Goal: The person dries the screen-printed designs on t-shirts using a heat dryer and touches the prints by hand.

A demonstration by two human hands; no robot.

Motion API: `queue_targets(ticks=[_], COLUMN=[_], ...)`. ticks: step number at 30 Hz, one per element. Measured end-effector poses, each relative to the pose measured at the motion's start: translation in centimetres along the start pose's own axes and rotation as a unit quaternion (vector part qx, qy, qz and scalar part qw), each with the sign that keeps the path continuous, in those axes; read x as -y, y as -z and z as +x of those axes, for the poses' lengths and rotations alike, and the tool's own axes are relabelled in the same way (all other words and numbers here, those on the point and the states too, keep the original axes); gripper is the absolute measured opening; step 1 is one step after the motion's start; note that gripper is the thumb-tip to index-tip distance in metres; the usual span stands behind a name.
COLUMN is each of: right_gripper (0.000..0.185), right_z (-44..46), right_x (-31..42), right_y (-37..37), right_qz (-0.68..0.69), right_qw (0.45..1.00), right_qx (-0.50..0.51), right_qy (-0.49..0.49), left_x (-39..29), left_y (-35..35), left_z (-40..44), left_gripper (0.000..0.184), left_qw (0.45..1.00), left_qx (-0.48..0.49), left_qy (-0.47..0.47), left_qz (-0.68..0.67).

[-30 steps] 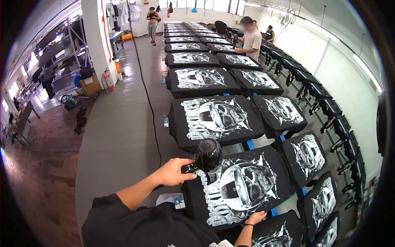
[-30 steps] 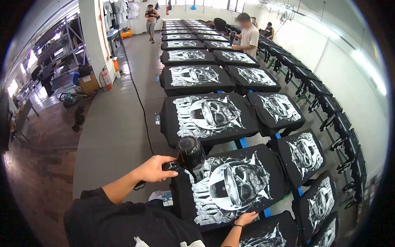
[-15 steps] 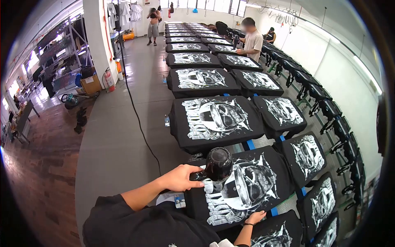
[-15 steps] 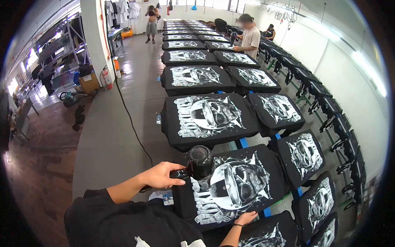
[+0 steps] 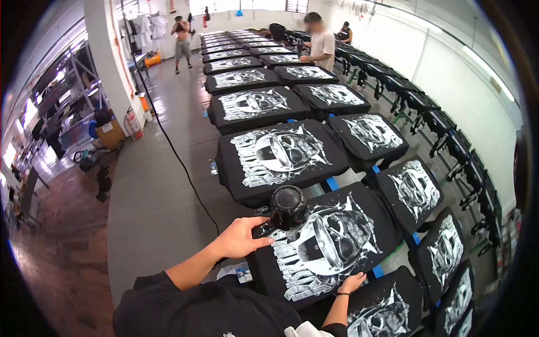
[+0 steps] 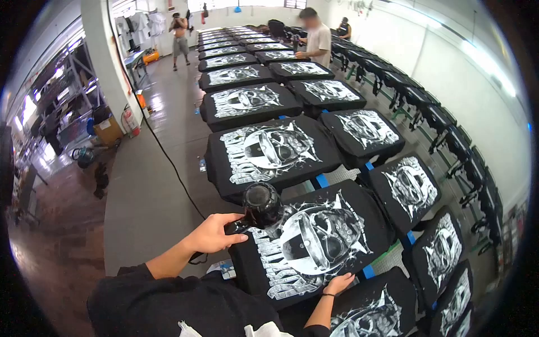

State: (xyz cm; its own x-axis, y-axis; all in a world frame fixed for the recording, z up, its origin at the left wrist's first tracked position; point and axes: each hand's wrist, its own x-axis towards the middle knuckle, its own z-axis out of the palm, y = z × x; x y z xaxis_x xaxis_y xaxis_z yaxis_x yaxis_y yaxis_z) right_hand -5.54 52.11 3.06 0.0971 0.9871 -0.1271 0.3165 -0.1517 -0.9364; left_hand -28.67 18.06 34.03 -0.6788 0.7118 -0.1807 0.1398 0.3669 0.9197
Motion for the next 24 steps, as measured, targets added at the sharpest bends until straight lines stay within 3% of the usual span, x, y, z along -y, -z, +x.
queue_targets(ticks=[5,11,14,17,19,20,22,24], right_gripper=[0.048,0.043,0.043,0.041,0.04,0.04,0.041,0.043], right_z=[0.2,-1.1,-1.1,-1.0,-1.3,-1.6,-1.5,-1.0], right_x=[-0.9,0.8,1.1,0.5,1.2,1.4,1.4,0.7], right_y=[-0.5,0.0,0.0,-0.6,-0.4,-0.4,-0.6,-0.5], right_qz=[0.014,0.019,0.019,0.01,-0.003,-0.004,0.001,0.017], right_qw=[0.998,0.999,0.998,0.996,0.997,0.997,0.994,0.998], right_qx=[-0.023,-0.02,-0.049,-0.07,-0.065,-0.064,-0.089,-0.055], right_qy=[0.059,0.038,0.03,0.057,0.046,0.042,0.065,0.024], left_x=[0.3,-0.5,-0.2,-0.9,0.1,-0.4,-0.6,-0.5], left_y=[0.1,-1.5,-0.4,-1.0,-2.1,-2.7,-2.9,-2.0], left_z=[0.1,-0.1,-0.2,-0.7,0.1,0.2,0.9,1.5], left_gripper=[0.057,0.055,0.05,0.05,0.051,0.051,0.05,0.042], left_qw=[0.996,0.997,0.984,0.991,0.994,0.999,0.998,0.993], left_qx=[0.064,0.042,0.14,0.121,0.045,0.021,0.016,0.065], left_qy=[0.024,0.054,0.081,0.06,-0.045,0.03,0.035,0.036], left_qz=[-0.062,-0.039,-0.071,0.012,0.09,0.03,-0.05,-0.091])
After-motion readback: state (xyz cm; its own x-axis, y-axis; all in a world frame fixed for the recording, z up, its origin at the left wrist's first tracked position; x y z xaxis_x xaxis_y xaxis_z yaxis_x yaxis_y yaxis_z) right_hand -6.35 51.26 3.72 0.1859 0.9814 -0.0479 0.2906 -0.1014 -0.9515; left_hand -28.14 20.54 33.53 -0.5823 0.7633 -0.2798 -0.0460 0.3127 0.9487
